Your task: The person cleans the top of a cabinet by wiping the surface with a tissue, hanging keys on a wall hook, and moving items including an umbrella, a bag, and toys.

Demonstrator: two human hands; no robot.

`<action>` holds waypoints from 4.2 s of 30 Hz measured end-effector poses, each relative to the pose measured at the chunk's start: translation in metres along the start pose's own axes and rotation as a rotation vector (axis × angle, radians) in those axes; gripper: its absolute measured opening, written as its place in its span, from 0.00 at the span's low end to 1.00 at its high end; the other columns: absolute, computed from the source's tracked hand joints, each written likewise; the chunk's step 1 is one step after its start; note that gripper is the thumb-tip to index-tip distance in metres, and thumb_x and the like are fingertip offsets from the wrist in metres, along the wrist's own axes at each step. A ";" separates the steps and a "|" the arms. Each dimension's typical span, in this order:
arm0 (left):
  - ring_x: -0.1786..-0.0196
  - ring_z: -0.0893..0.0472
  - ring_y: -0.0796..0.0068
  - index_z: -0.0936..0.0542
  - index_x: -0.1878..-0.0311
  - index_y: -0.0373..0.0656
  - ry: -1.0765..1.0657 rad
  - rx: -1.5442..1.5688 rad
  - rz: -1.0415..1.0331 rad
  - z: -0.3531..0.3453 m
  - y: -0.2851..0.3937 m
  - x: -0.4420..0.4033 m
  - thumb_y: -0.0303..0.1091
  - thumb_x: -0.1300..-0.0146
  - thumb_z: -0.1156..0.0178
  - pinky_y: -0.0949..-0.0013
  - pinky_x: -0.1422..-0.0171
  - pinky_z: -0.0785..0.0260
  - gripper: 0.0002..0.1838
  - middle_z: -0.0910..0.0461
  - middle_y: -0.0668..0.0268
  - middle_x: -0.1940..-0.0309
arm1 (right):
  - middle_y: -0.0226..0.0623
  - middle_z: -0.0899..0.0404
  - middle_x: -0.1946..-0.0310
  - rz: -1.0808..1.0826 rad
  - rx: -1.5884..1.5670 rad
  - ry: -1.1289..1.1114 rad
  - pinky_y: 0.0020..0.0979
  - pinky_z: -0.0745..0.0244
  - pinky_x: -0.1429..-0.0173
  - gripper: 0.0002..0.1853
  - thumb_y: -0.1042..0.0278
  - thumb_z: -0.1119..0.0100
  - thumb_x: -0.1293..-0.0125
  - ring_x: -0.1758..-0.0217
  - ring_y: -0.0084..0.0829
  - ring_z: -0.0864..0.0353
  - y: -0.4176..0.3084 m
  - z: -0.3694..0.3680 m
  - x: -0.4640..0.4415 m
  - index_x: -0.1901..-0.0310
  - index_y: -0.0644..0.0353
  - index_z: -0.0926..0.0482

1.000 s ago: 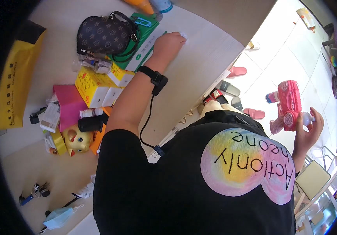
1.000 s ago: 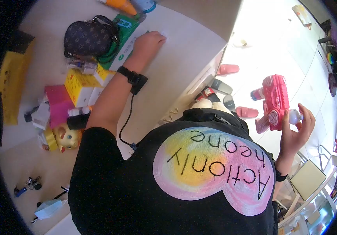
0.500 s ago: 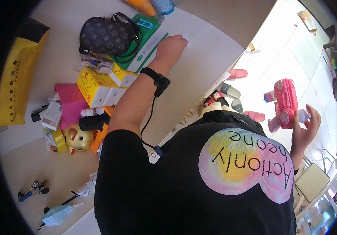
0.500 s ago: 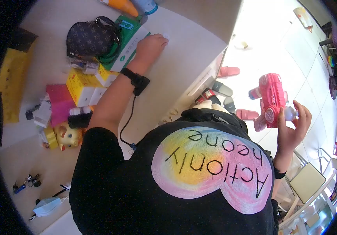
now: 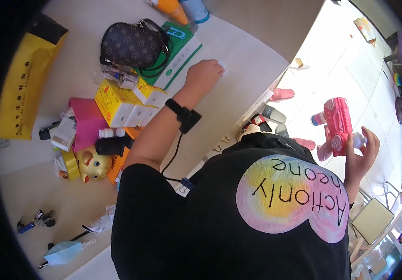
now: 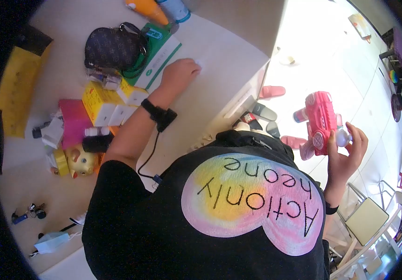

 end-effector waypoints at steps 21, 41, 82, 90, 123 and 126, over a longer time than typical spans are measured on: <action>0.41 0.24 0.53 0.24 0.40 0.43 -0.142 -0.100 0.016 -0.040 0.025 -0.024 0.38 0.31 0.46 0.52 0.43 0.25 0.19 0.24 0.55 0.45 | 0.37 0.23 0.49 -0.070 0.041 0.017 0.27 0.17 0.58 0.23 0.78 0.28 0.45 0.45 0.32 0.21 0.001 0.004 0.000 0.45 0.58 0.20; 0.27 0.33 0.60 0.26 0.33 0.57 0.200 -0.017 0.046 -0.049 -0.032 -0.122 0.43 0.30 0.49 0.42 0.27 0.41 0.22 0.29 0.63 0.31 | 0.37 0.25 0.50 -0.061 0.055 -0.081 0.26 0.20 0.59 0.24 0.78 0.29 0.45 0.46 0.31 0.22 -0.012 0.006 -0.005 0.45 0.57 0.21; 0.26 0.36 0.58 0.32 0.30 0.43 0.118 0.039 0.288 -0.033 -0.043 -0.131 0.51 0.30 0.49 0.50 0.24 0.45 0.31 0.35 0.59 0.27 | 0.36 0.25 0.52 0.043 0.015 -0.138 0.26 0.23 0.61 0.24 0.79 0.27 0.49 0.49 0.32 0.22 -0.046 -0.007 -0.009 0.48 0.57 0.20; 0.28 0.34 0.57 0.30 0.33 0.47 0.115 0.103 -0.112 -0.044 0.106 -0.088 0.53 0.33 0.46 0.47 0.29 0.42 0.30 0.33 0.60 0.30 | 0.38 0.25 0.52 0.045 0.020 -0.188 0.27 0.23 0.60 0.24 0.78 0.27 0.49 0.50 0.33 0.21 -0.044 -0.020 -0.014 0.48 0.57 0.19; 0.38 0.27 0.60 0.25 0.40 0.47 0.234 0.072 -0.257 -0.036 0.149 -0.082 0.40 0.42 0.37 0.52 0.36 0.34 0.26 0.26 0.64 0.41 | 0.38 0.25 0.51 0.133 -0.095 -0.128 0.26 0.19 0.58 0.23 0.78 0.27 0.48 0.50 0.31 0.21 -0.036 -0.021 -0.033 0.48 0.57 0.19; 0.39 0.26 0.62 0.25 0.42 0.47 0.237 0.001 -0.259 -0.041 0.152 -0.095 0.38 0.43 0.37 0.54 0.41 0.31 0.24 0.25 0.65 0.42 | 0.38 0.24 0.52 0.185 -0.096 -0.171 0.28 0.20 0.58 0.24 0.78 0.27 0.49 0.51 0.32 0.21 -0.041 -0.037 -0.037 0.47 0.55 0.19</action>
Point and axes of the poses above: each hand's wrist, its own x-axis away from the middle knuckle, its own z-axis out of the back of the hand, y = z × x, the point moved 9 cm from there along -x, towards the middle knuckle
